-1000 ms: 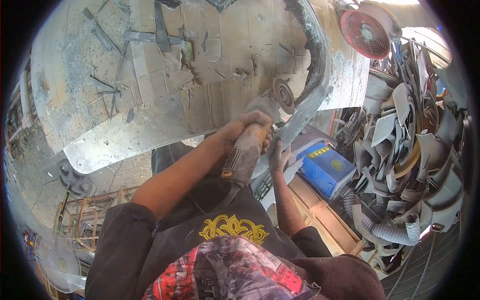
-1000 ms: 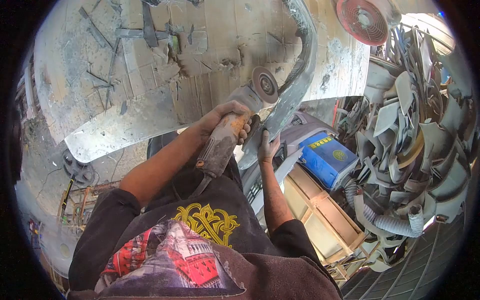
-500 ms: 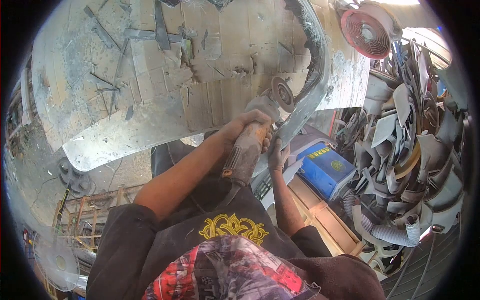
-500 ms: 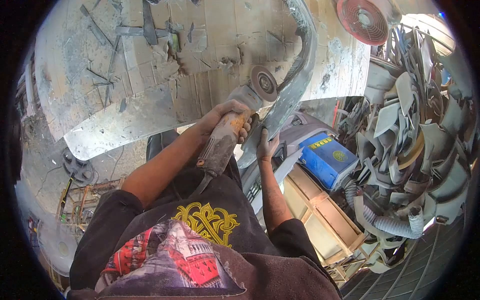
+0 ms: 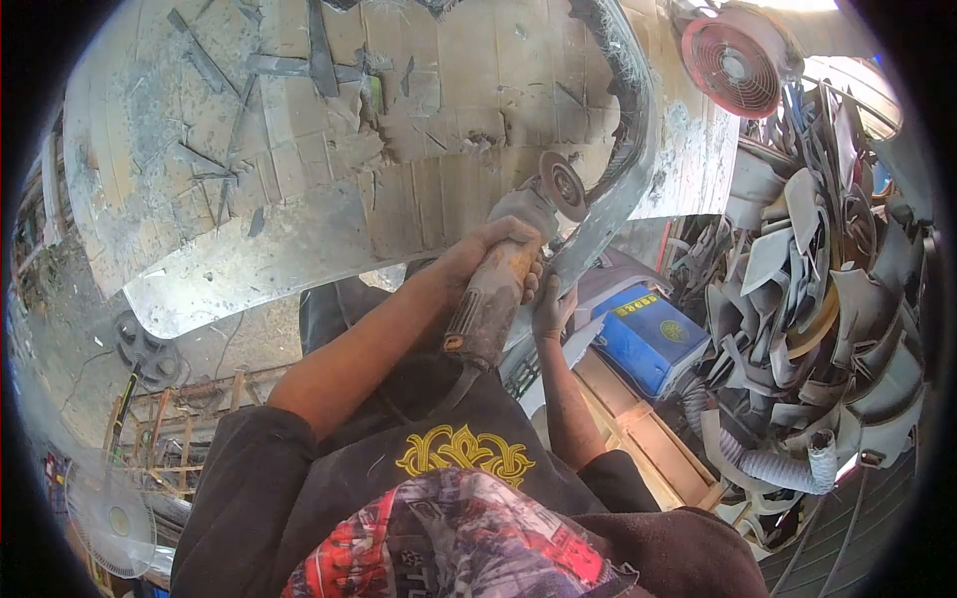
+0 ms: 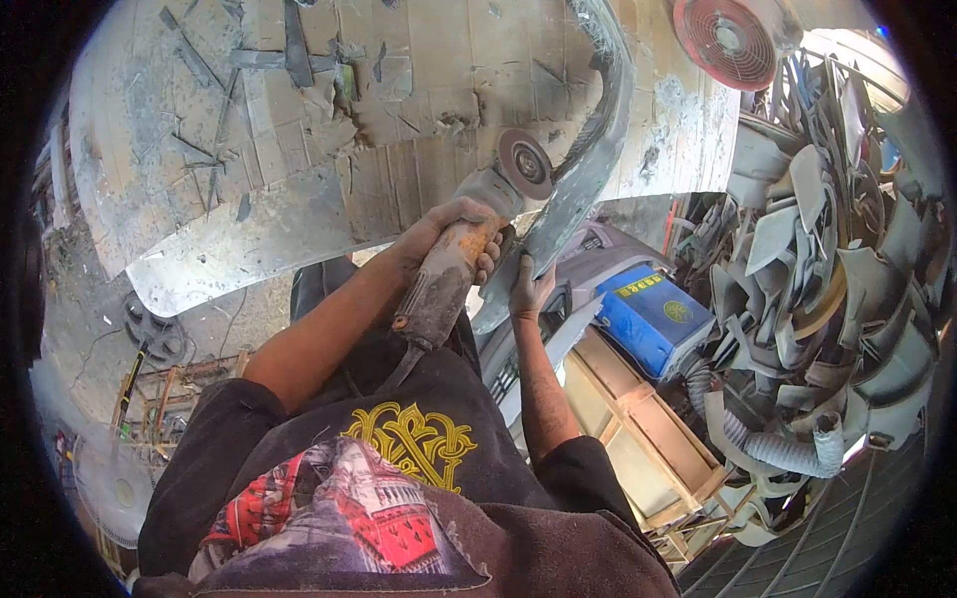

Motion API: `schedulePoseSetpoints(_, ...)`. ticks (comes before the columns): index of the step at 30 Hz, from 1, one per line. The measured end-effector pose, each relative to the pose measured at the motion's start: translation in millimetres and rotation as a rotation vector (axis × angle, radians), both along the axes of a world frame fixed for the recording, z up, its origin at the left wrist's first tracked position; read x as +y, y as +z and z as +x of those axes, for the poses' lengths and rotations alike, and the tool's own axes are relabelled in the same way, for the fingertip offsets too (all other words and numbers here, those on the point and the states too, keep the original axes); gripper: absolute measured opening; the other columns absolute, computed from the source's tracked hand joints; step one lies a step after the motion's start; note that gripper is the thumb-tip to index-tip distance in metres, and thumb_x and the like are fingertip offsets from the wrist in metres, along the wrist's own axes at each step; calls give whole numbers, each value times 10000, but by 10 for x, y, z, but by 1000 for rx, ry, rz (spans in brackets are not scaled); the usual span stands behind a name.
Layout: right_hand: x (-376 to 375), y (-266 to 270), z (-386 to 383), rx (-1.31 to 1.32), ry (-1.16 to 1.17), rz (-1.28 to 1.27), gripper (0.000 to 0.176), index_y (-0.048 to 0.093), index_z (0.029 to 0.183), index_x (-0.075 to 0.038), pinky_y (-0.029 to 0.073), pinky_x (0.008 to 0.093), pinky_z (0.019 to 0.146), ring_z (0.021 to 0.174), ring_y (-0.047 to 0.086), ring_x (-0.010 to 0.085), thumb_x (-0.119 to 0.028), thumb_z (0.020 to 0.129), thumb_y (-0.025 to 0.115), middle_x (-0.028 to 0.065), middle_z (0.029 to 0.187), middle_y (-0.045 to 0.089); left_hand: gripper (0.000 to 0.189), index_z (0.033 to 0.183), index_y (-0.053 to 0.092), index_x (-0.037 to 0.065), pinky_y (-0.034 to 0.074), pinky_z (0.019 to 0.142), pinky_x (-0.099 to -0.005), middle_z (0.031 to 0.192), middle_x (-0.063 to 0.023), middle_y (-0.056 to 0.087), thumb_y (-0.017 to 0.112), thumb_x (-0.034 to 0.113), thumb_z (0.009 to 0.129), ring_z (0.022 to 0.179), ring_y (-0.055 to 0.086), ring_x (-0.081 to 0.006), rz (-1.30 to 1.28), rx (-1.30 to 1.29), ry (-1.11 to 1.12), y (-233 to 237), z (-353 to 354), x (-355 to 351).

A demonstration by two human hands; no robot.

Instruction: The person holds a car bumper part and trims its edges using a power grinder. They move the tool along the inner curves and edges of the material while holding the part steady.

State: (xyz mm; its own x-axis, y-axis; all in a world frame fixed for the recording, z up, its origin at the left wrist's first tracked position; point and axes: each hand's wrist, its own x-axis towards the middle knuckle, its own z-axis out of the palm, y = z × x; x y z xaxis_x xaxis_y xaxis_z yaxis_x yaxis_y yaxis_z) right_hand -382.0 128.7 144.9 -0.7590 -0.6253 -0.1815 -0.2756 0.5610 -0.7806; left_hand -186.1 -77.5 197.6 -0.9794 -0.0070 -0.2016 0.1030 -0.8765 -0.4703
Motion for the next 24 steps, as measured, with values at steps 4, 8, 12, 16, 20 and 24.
schedulePoseSetpoints(4, -39, 15, 27, -21, -10, -53, 507, 595, 1221, 68, 449, 371, 962, 1023, 609, 253, -340, 924, 647, 166, 1107, 680, 451, 1168, 522, -17, 578, 696, -368, 914, -124, 597, 644, 335, 914, 747, 638, -215, 41, -12, -27, 55, 13, -54)
schedulePoseSetpoints(8, -66, 115, 39, 35, 48, -2, 510, 598, 1217, 68, 449, 371, 961, 1027, 611, 251, -349, 928, 646, 169, 1108, 683, 385, 1094, 566, -2, 578, 634, -341, 850, -109, 618, 662, 311, 892, 648, 637, -209, -161, -162, -118, 101, 117, -230)
schedulePoseSetpoints(12, -91, 280, 44, 104, 63, 92, 513, 610, 1204, 67, 451, 380, 962, 1028, 623, 266, -369, 936, 634, 181, 1112, 692, 358, 1055, 597, 24, 575, 599, -310, 806, -92, 629, 704, 303, 857, 621, 652, -183, -467, -344, -277, 205, 305, -533)
schedulePoseSetpoints(16, -87, 341, 41, 71, 24, 28, 522, 623, 1195, 59, 457, 388, 948, 1022, 632, 268, -399, 945, 629, 178, 1102, 702, 336, 1033, 614, 33, 575, 590, -296, 793, -90, 629, 715, 298, 853, 617, 657, -169, -589, -246, -299, 5, 286, -573)
schedulePoseSetpoints(20, -44, 451, -30, 56, 16, 125, 525, 625, 1204, 50, 458, 391, 936, 1013, 634, 269, -412, 954, 623, 175, 1089, 704, 293, 1007, 631, 43, 566, 586, -314, 827, -91, 638, 703, 291, 869, 642, 659, -171, -634, -120, -298, -82, 190, -493)
schedulePoseSetpoints(24, 3, 479, -92, 84, -16, 209, 530, 632, 1207, 39, 458, 401, 932, 997, 637, 287, -429, 959, 614, 185, 1081, 704, 274, 1009, 634, 56, 552, 585, -329, 852, -97, 640, 691, 292, 881, 662, 654, -179, -644, -71, -317, -150, 171, -441)
